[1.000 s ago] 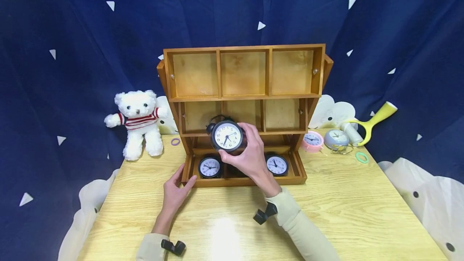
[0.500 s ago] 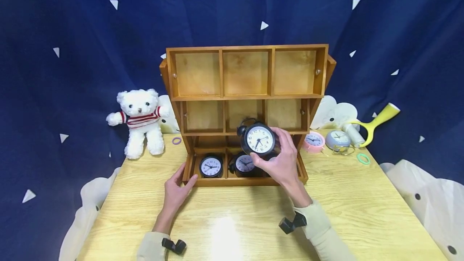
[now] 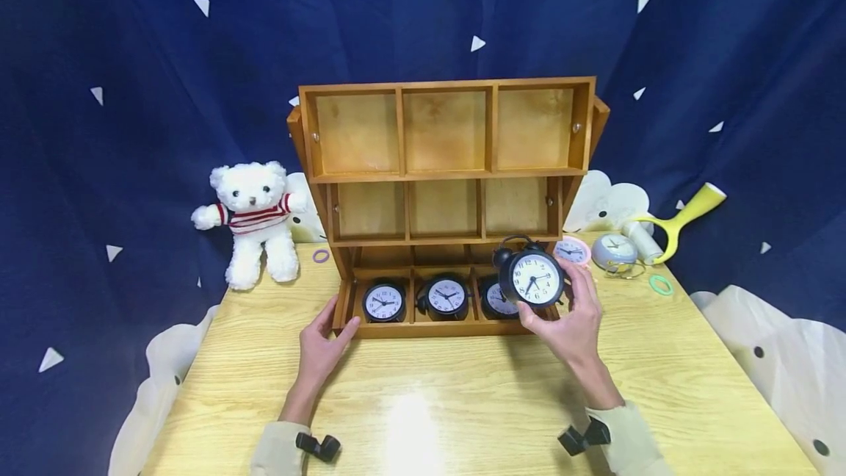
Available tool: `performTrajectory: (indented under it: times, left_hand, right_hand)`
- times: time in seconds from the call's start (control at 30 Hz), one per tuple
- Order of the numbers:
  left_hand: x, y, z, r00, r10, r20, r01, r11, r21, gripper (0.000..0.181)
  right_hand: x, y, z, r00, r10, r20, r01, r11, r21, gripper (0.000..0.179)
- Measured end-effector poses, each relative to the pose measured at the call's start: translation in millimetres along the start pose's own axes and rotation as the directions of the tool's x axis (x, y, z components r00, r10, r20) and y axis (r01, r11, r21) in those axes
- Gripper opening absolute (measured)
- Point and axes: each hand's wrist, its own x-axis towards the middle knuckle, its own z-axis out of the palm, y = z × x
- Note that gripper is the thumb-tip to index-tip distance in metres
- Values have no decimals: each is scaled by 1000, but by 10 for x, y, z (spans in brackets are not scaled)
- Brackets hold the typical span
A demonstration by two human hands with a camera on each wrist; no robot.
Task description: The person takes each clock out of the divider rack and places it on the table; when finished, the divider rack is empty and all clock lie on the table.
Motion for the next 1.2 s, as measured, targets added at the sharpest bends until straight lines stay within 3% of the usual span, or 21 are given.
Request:
performTrajectory:
  times: [0.13, 0.3, 0.5, 0.67, 1.03, 1.2]
  left_hand:
    - [-46, 191, -14, 1000, 1, 10, -1, 1000, 13, 67]
    - [-63, 234, -20, 1000, 3, 7, -4, 1000, 18, 66]
    - [-61, 221, -19, 1000, 14, 5, -14, 1000, 4, 66]
    - [-52, 215, -17, 1000, 17, 10, -18, 1000, 12, 66]
    - [-37, 234, -26, 1000, 7, 16, -8, 1000, 28, 67]
    - [-45, 209, -25, 1000, 0, 18, 0, 999, 32, 67]
  right_hand:
    - [-16, -53, -214, 998, 3, -68, -3, 1000, -5, 76]
    - [-88, 99, -469, 987, 20, -162, -34, 996, -87, 76]
    - [-181, 422, -711, 972, 88, -218, -118, 984, -130, 77]
    - [-259, 858, -883, 964, 111, -241, -162, 966, -200, 81]
    - [-348, 1375, -1096, 945, 244, -219, -303, 905, -297, 82]
    - [-391, 1587, -1177, 897, 395, -197, -441, 834, -332, 78]
